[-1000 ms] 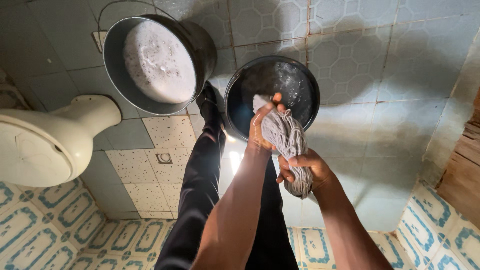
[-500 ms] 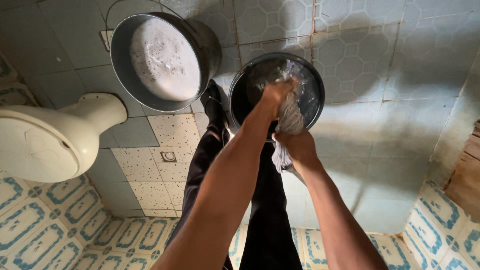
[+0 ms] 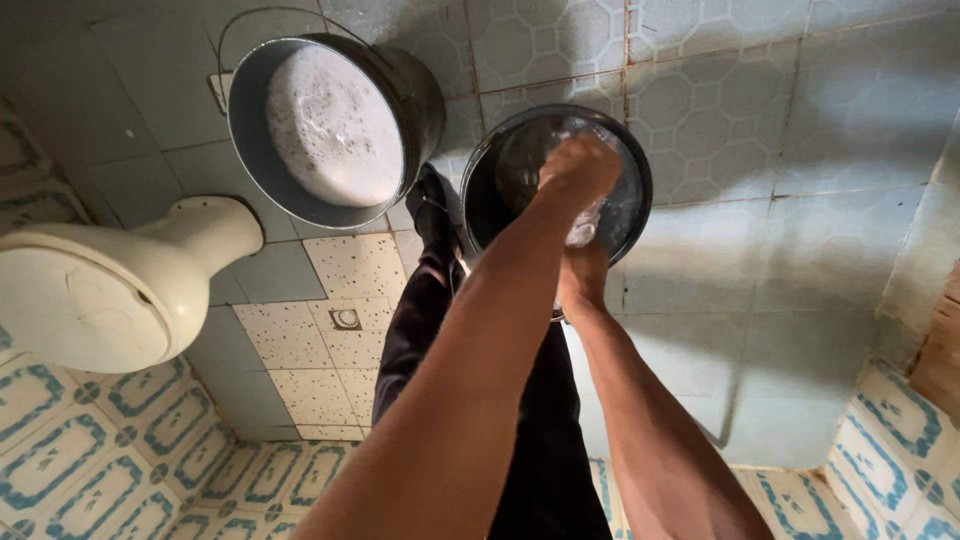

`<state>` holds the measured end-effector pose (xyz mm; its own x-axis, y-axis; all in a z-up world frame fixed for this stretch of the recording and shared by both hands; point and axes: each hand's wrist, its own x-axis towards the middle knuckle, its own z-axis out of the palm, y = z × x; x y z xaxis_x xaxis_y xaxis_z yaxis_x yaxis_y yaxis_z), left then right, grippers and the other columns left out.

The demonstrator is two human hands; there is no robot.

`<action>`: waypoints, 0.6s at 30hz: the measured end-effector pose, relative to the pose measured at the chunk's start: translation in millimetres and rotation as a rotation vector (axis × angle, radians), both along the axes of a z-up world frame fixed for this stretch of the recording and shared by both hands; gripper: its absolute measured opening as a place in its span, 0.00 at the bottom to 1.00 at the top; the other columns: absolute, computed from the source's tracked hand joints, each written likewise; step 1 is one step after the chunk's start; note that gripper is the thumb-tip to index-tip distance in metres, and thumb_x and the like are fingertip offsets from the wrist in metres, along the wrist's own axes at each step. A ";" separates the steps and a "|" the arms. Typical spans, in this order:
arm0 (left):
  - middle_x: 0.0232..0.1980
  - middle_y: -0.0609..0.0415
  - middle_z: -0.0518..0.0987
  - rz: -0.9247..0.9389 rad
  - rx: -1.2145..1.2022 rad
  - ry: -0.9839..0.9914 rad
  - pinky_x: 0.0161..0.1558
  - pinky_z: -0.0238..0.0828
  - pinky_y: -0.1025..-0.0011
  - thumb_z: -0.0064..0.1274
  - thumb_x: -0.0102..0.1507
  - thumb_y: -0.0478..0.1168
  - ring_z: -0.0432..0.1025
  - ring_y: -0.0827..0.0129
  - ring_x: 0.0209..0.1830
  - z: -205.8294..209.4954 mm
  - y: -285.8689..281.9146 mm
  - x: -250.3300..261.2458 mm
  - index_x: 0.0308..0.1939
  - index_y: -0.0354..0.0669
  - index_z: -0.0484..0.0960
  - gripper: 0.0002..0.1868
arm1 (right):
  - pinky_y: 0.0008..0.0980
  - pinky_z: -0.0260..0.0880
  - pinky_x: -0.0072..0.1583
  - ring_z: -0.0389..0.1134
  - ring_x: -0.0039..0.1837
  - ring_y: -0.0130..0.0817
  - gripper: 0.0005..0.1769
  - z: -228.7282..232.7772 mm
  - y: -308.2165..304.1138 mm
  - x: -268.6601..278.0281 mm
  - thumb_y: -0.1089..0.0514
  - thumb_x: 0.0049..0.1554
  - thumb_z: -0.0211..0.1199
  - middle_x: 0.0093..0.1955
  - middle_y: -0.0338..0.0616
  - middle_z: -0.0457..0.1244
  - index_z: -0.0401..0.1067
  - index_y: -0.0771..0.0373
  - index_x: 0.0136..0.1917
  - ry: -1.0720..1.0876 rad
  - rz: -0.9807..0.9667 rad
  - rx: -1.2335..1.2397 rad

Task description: The person prepares a cleaning solution in a bucket, rinses and wrings out a mop by hand, and then mops the tiled floor of a bathroom.

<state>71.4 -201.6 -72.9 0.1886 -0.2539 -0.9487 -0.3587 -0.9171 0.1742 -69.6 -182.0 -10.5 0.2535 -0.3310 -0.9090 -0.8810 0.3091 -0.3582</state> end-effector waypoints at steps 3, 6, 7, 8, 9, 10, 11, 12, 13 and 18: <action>0.70 0.30 0.68 0.227 0.081 0.014 0.61 0.71 0.50 0.52 0.66 0.45 0.66 0.39 0.68 47.0 -20.2 18.9 0.66 0.31 0.70 0.29 | 0.36 0.69 0.43 0.70 0.45 0.30 0.20 -10.6 5.6 -14.6 0.50 0.56 0.68 0.42 0.43 0.71 0.74 0.70 0.51 -0.109 -0.015 0.045; 0.67 0.42 0.76 0.340 0.116 0.024 0.61 0.74 0.55 0.51 0.65 0.44 0.72 0.49 0.67 72.7 -31.6 28.6 0.60 0.42 0.82 0.20 | 0.36 0.69 0.44 0.70 0.46 0.31 0.21 -21.9 9.7 -14.8 0.49 0.56 0.68 0.44 0.43 0.71 0.74 0.70 0.52 -0.127 0.107 0.041; 0.65 0.46 0.79 0.300 0.110 0.036 0.61 0.76 0.57 0.51 0.65 0.43 0.74 0.52 0.67 76.8 -34.2 28.7 0.58 0.44 0.85 0.19 | 0.36 0.69 0.45 0.70 0.47 0.31 0.22 -25.0 10.6 -14.6 0.49 0.56 0.68 0.44 0.43 0.71 0.74 0.70 0.53 -0.118 0.092 0.051; 0.65 0.47 0.79 0.295 0.093 0.013 0.60 0.76 0.57 0.51 0.65 0.45 0.74 0.52 0.66 79.0 -35.4 28.2 0.57 0.46 0.84 0.19 | 0.36 0.69 0.45 0.70 0.47 0.31 0.22 -27.9 13.4 -14.1 0.49 0.56 0.68 0.45 0.44 0.71 0.74 0.70 0.53 -0.108 0.072 0.064; 0.65 0.49 0.78 0.291 0.075 -0.009 0.60 0.76 0.57 0.52 0.65 0.47 0.73 0.52 0.66 79.8 -36.1 26.9 0.57 0.47 0.84 0.19 | 0.36 0.69 0.46 0.70 0.48 0.32 0.22 -30.4 14.8 -14.3 0.48 0.56 0.68 0.45 0.44 0.71 0.74 0.70 0.54 -0.104 0.059 0.085; 0.64 0.50 0.77 0.287 0.057 -0.030 0.59 0.75 0.57 0.52 0.65 0.48 0.72 0.53 0.65 79.3 -37.1 25.1 0.57 0.49 0.83 0.18 | 0.36 0.70 0.46 0.70 0.48 0.32 0.23 -32.7 15.9 -15.3 0.48 0.57 0.68 0.45 0.44 0.71 0.73 0.70 0.54 -0.100 0.051 0.106; 0.64 0.50 0.77 0.249 0.053 -0.030 0.58 0.75 0.56 0.52 0.65 0.49 0.72 0.52 0.65 77.6 -38.5 22.3 0.56 0.50 0.83 0.18 | 0.36 0.70 0.46 0.70 0.48 0.32 0.23 -35.0 17.9 -16.8 0.48 0.57 0.68 0.46 0.44 0.71 0.73 0.70 0.55 -0.098 0.046 0.125; 0.63 0.51 0.77 0.212 0.050 -0.031 0.58 0.75 0.56 0.51 0.65 0.51 0.72 0.52 0.65 75.4 -39.9 18.6 0.56 0.51 0.84 0.18 | 0.36 0.70 0.47 0.70 0.49 0.32 0.24 -36.5 19.9 -19.8 0.48 0.57 0.68 0.46 0.44 0.71 0.73 0.70 0.55 -0.096 0.038 0.157; 0.63 0.51 0.77 0.174 0.047 -0.031 0.57 0.75 0.55 0.51 0.66 0.52 0.71 0.52 0.64 72.6 -40.8 15.6 0.56 0.52 0.84 0.18 | 0.36 0.70 0.47 0.70 0.49 0.33 0.24 -37.9 22.1 -22.8 0.47 0.57 0.68 0.47 0.45 0.71 0.73 0.70 0.56 -0.094 0.030 0.188; 0.61 0.52 0.82 0.018 0.070 -0.016 0.55 0.79 0.58 0.48 0.68 0.44 0.76 0.55 0.62 60.4 -43.6 -0.3 0.55 0.50 0.87 0.15 | 0.36 0.71 0.49 0.71 0.51 0.34 0.26 -41.3 32.4 -39.2 0.46 0.57 0.67 0.49 0.46 0.71 0.72 0.70 0.58 -0.082 0.005 0.306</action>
